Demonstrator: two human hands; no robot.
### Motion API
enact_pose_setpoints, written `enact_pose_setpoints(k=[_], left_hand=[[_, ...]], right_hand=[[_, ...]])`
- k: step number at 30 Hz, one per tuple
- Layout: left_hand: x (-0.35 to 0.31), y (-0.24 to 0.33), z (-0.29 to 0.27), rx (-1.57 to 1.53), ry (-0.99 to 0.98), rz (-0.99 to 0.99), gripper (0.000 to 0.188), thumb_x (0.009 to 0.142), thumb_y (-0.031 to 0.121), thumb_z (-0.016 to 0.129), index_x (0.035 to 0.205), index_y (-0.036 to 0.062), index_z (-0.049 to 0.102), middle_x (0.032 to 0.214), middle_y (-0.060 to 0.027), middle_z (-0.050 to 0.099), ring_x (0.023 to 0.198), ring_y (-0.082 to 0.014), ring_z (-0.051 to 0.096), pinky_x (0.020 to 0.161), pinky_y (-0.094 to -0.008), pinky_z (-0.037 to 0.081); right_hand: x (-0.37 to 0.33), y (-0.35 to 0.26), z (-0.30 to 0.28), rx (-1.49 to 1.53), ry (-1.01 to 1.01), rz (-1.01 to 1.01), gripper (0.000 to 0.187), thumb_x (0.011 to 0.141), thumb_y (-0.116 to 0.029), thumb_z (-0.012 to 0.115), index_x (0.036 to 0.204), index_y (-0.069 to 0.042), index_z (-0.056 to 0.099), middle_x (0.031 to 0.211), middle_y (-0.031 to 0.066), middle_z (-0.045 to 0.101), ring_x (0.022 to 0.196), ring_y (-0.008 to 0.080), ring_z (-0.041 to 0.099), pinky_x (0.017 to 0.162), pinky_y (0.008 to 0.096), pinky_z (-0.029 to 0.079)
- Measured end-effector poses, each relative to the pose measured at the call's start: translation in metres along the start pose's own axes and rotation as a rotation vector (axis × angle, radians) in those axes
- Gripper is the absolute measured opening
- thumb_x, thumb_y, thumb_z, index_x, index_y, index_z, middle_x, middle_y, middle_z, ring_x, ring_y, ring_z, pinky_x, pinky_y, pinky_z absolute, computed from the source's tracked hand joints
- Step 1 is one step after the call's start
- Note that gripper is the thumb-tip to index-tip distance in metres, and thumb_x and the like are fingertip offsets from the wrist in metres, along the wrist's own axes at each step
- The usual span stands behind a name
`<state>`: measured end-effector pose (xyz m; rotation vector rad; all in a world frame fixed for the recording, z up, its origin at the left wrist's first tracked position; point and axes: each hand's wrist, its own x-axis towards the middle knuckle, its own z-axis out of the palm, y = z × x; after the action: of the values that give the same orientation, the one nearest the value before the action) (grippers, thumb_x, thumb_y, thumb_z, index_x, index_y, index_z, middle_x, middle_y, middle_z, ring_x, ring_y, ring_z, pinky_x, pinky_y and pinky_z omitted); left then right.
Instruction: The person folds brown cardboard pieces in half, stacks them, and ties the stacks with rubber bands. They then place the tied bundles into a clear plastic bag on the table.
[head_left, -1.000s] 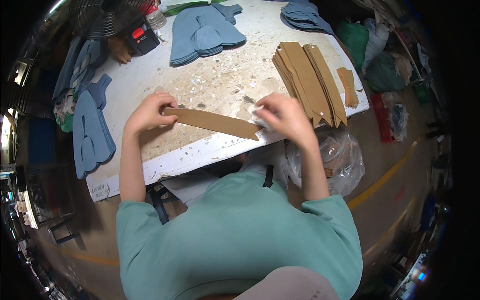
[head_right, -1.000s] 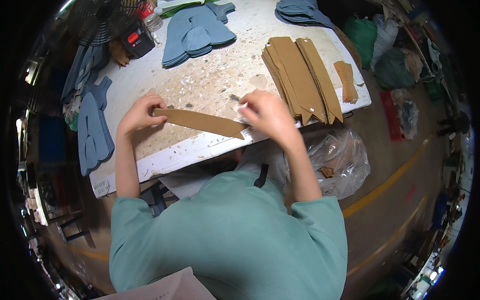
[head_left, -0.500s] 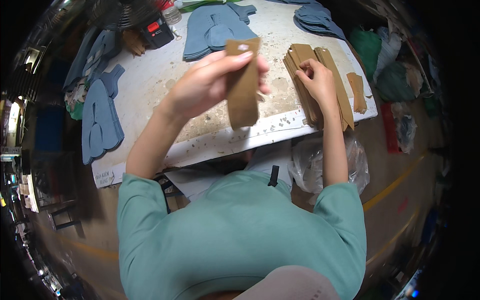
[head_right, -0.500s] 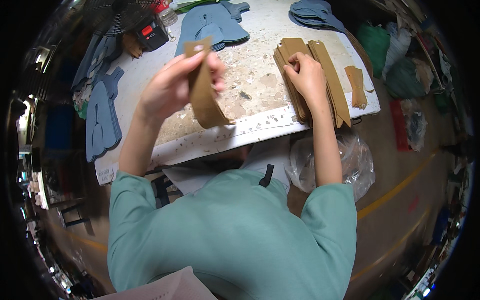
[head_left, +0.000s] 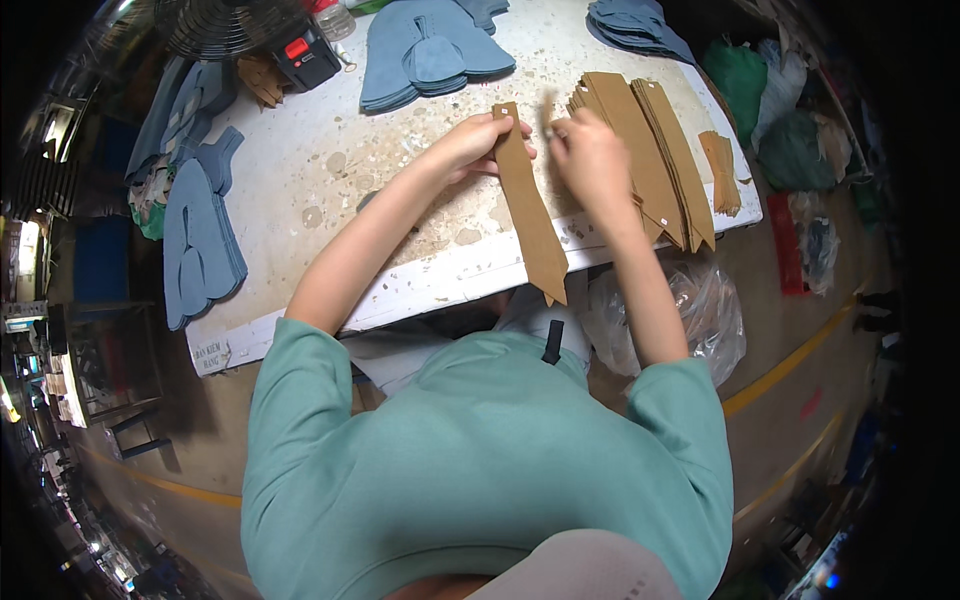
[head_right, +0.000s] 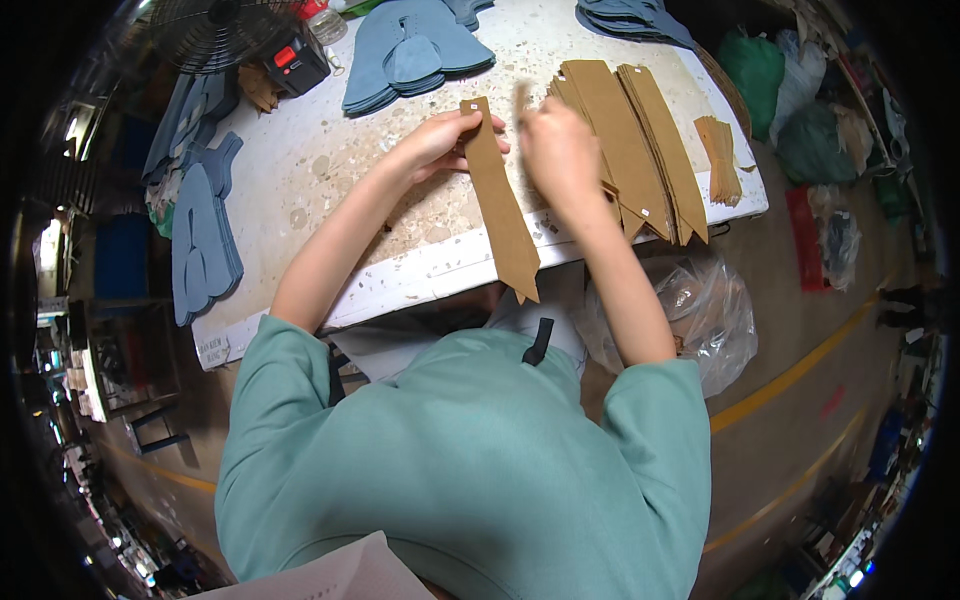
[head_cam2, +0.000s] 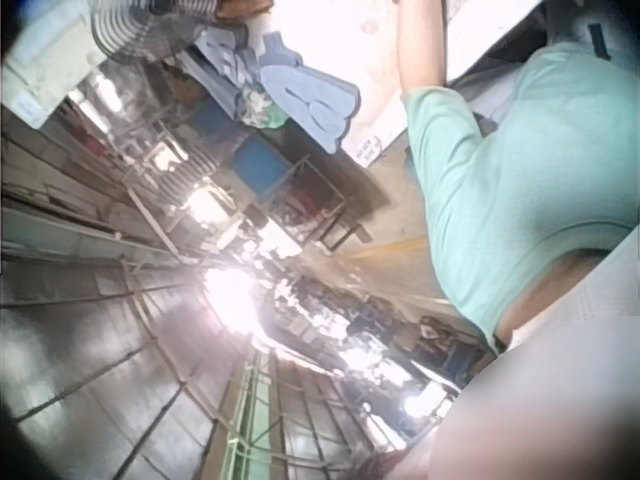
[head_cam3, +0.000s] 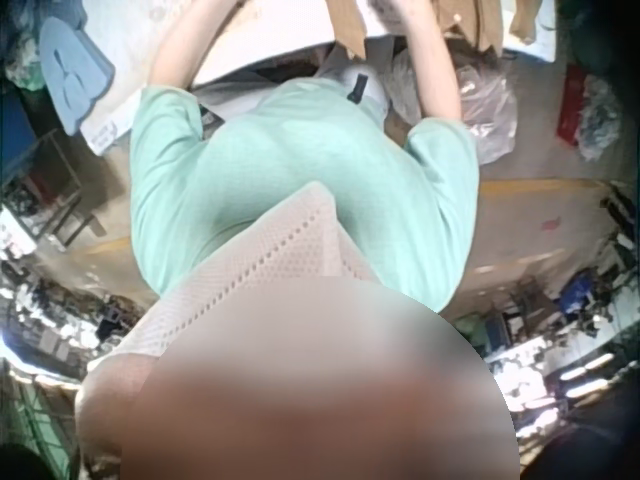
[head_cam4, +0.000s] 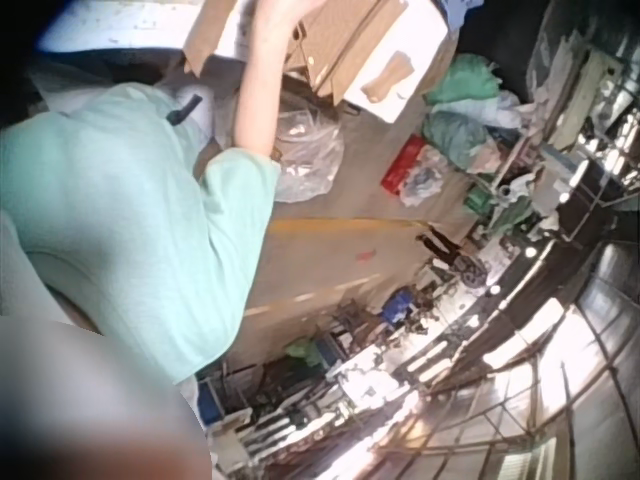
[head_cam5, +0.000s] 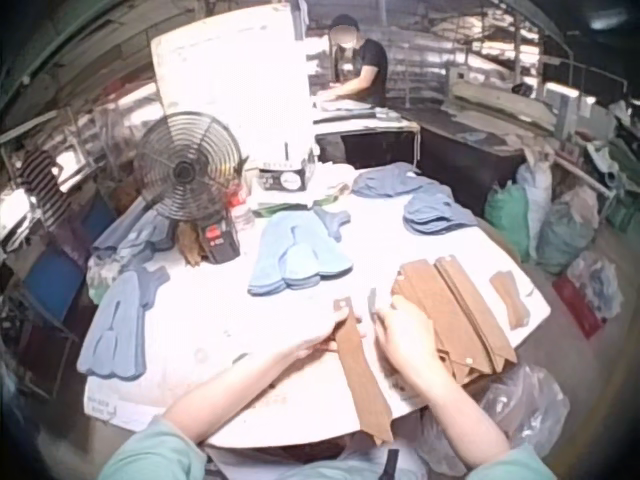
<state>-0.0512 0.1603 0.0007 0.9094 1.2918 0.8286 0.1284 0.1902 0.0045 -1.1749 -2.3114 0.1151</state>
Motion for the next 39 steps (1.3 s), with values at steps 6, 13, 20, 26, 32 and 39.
enact_pose_setpoints(k=[6, 13, 20, 26, 32, 39], left_hand=[[-0.033, 0.031, -0.038, 0.247, -0.266, 0.063, 0.035, 0.1, 0.025, 0.042, 0.124, 0.0029, 0.055, 0.104, -0.0085, 0.066, 0.084, -0.0095, 0.067, 0.066, -0.0195, 0.058], [-0.029, 0.041, -0.047, -0.044, -0.203, 0.254, 0.038, 0.1, 0.029, 0.044, 0.128, 0.005, 0.054, 0.108, -0.0096, 0.066, 0.085, -0.0102, 0.068, 0.071, -0.0188, 0.057], [0.008, 0.022, -0.016, 0.059, -0.082, 0.251, 0.036, 0.101, 0.028, 0.041, 0.126, 0.0058, 0.055, 0.108, -0.0089, 0.065, 0.086, -0.0125, 0.067, 0.071, -0.0213, 0.058], [0.044, 0.013, -0.014, 0.433, 0.062, 0.089, 0.032, 0.101, 0.027, 0.044, 0.121, 0.0097, 0.061, 0.103, -0.0055, 0.066, 0.084, -0.0126, 0.066, 0.073, -0.0249, 0.056], [0.049, -0.006, -0.037, 0.468, 0.057, 0.301, 0.032, 0.084, 0.02, 0.069, 0.113, 0.0065, 0.066, 0.096, -0.0092, 0.069, 0.08, -0.0153, 0.066, 0.067, -0.0274, 0.055], [0.042, -0.001, -0.031, 0.908, 0.474, 0.718, 0.028, 0.08, 0.024, 0.072, 0.105, 0.0109, 0.069, 0.086, -0.0066, 0.07, 0.077, -0.012, 0.064, 0.068, -0.0271, 0.052]], right_hand=[[-0.014, -0.025, 0.011, 0.419, -0.121, 0.061, 0.021, 0.089, -0.019, 0.059, 0.094, 0.0, 0.068, 0.085, 0.015, 0.062, 0.077, 0.0298, 0.064, 0.071, 0.0366, 0.052], [-0.064, -0.047, -0.014, 1.324, -0.266, 0.362, 0.041, 0.092, -0.008, 0.059, 0.131, 0.001, 0.051, 0.117, 0.0113, 0.061, 0.104, 0.0144, 0.058, 0.092, 0.0266, 0.044], [-0.076, -0.02, -0.032, 0.539, -0.003, 0.321, 0.036, 0.088, -0.006, 0.056, 0.123, 0.003, 0.057, 0.107, 0.0262, 0.064, 0.099, 0.0322, 0.065, 0.087, 0.0358, 0.049], [-0.071, -0.022, -0.023, 0.293, -0.141, 0.329, 0.032, 0.088, -0.015, 0.058, 0.115, 0.001, 0.062, 0.093, 0.0259, 0.066, 0.086, 0.0367, 0.067, 0.078, 0.0381, 0.051], [-0.084, -0.038, -0.03, 0.466, -0.184, 0.41, 0.033, 0.086, -0.014, 0.061, 0.114, 0.002, 0.062, 0.091, 0.0279, 0.064, 0.085, 0.0407, 0.064, 0.077, 0.0421, 0.051], [-0.086, -0.03, -0.026, 0.161, -0.006, 0.209, 0.027, 0.083, -0.012, 0.065, 0.106, 0.001, 0.063, 0.081, 0.0182, 0.063, 0.076, 0.0358, 0.063, 0.073, 0.0418, 0.05]])
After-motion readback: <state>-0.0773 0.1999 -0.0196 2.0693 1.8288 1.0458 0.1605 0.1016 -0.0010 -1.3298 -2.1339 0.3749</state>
